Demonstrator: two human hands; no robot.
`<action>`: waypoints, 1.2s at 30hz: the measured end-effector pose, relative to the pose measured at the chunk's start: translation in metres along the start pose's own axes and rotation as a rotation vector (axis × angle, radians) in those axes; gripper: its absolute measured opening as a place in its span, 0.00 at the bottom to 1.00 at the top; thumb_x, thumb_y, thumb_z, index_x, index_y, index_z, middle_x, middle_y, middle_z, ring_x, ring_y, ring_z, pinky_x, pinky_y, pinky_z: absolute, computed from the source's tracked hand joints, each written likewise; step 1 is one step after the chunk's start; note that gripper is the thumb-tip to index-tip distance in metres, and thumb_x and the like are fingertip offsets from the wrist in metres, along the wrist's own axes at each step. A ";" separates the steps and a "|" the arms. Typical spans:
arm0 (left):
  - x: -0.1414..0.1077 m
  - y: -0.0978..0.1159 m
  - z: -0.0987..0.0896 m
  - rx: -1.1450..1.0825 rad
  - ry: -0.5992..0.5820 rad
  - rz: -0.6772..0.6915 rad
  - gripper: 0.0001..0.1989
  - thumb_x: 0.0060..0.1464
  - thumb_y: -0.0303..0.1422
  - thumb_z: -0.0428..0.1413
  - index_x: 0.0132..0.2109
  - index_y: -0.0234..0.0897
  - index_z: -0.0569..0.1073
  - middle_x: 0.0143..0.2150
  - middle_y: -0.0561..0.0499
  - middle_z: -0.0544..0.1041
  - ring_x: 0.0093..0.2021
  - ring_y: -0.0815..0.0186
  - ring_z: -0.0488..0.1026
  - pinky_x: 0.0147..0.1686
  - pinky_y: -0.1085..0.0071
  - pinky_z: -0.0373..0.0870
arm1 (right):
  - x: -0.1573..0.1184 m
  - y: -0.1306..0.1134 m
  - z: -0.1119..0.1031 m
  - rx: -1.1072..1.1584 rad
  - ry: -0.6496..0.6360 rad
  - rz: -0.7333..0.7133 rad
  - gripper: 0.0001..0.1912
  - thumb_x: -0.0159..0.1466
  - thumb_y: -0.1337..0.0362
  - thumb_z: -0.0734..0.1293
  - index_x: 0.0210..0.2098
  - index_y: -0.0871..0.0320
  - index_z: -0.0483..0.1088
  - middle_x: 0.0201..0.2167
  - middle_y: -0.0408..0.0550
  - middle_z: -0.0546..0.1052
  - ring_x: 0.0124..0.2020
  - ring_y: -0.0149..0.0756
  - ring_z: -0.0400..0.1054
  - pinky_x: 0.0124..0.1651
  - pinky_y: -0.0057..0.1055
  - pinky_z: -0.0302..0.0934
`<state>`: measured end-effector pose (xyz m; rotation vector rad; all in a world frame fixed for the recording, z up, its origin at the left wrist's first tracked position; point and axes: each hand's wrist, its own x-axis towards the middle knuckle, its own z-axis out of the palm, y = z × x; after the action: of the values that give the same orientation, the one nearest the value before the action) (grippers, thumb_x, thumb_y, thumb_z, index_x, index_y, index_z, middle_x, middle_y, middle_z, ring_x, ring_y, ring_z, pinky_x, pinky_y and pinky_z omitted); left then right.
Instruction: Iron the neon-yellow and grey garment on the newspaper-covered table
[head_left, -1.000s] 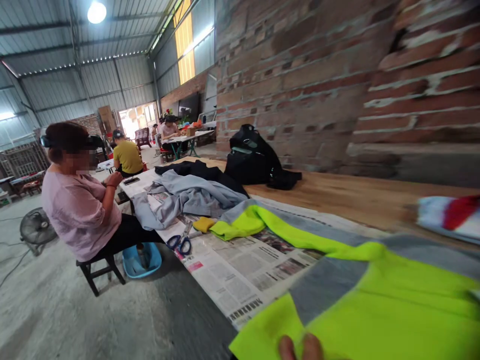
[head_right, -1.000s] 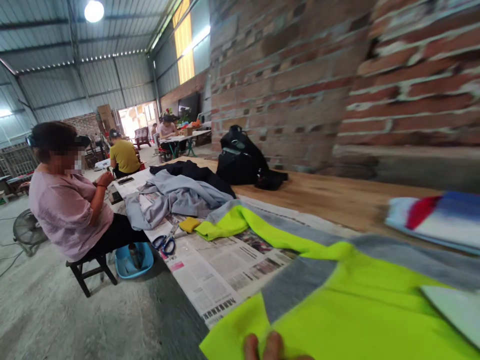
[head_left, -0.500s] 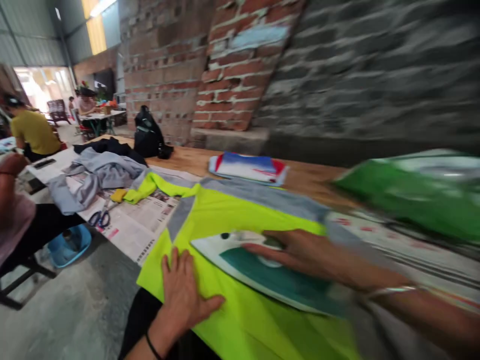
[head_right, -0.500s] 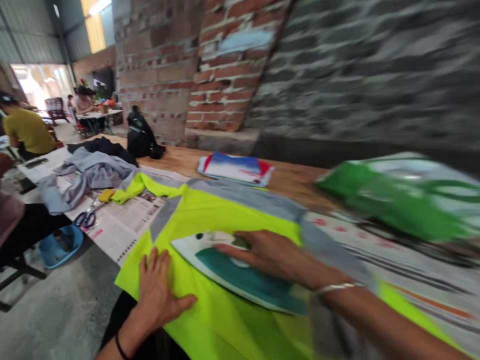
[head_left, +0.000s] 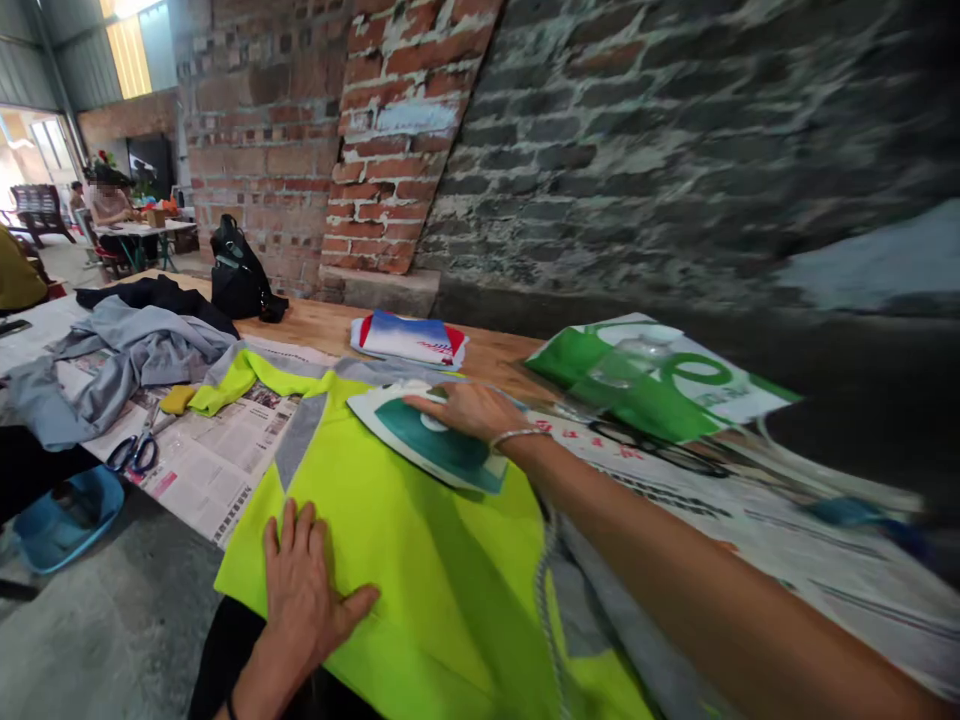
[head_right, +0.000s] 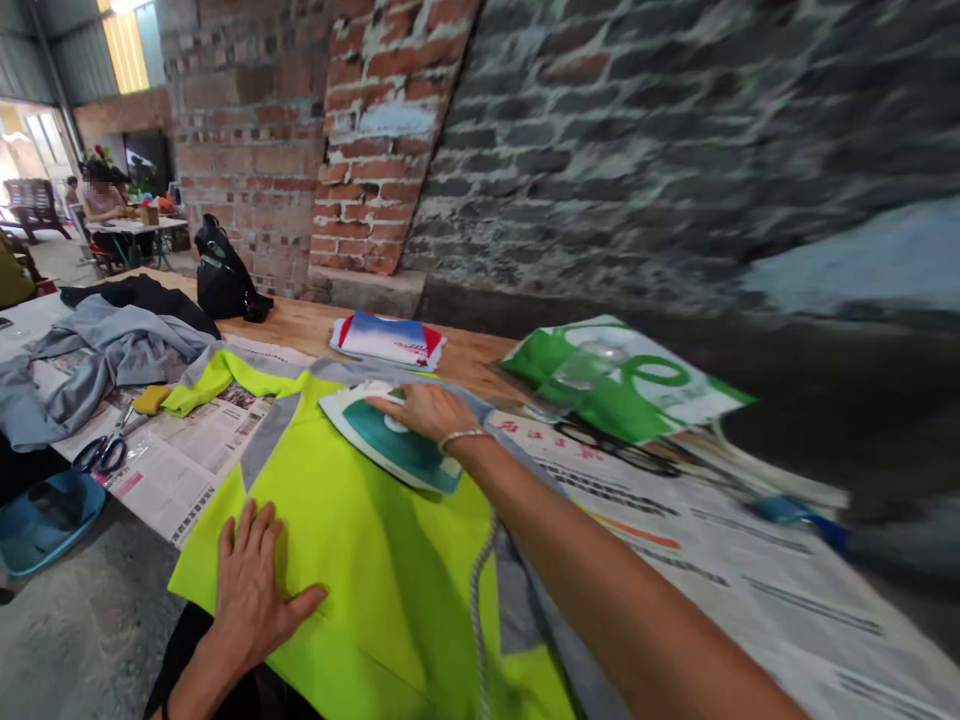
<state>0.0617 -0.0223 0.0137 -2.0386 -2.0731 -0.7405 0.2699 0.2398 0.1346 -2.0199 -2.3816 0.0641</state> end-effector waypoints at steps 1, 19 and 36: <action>0.000 0.000 0.001 0.006 0.023 0.010 0.40 0.49 0.60 0.61 0.58 0.31 0.72 0.64 0.36 0.71 0.68 0.42 0.61 0.64 0.40 0.59 | 0.010 0.001 0.000 0.012 0.012 0.039 0.39 0.67 0.35 0.56 0.53 0.61 0.77 0.50 0.66 0.79 0.52 0.55 0.73 0.51 0.40 0.65; -0.001 -0.003 0.012 -0.038 0.057 -0.031 0.52 0.48 0.52 0.63 0.70 0.25 0.54 0.66 0.32 0.68 0.69 0.42 0.60 0.64 0.41 0.56 | -0.126 -0.032 -0.006 0.042 -0.113 -0.159 0.32 0.67 0.35 0.58 0.35 0.56 0.76 0.35 0.56 0.82 0.40 0.47 0.77 0.35 0.31 0.57; -0.002 -0.003 0.011 -0.002 0.070 -0.013 0.55 0.45 0.49 0.64 0.71 0.27 0.49 0.68 0.33 0.66 0.69 0.44 0.60 0.65 0.43 0.57 | -0.083 -0.018 -0.004 -0.076 -0.033 -0.101 0.32 0.68 0.36 0.57 0.46 0.56 0.77 0.41 0.59 0.82 0.46 0.49 0.77 0.44 0.33 0.63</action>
<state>0.0617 -0.0193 0.0023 -1.9731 -2.0503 -0.8047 0.2664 0.1547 0.1401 -1.9397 -2.5394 0.0053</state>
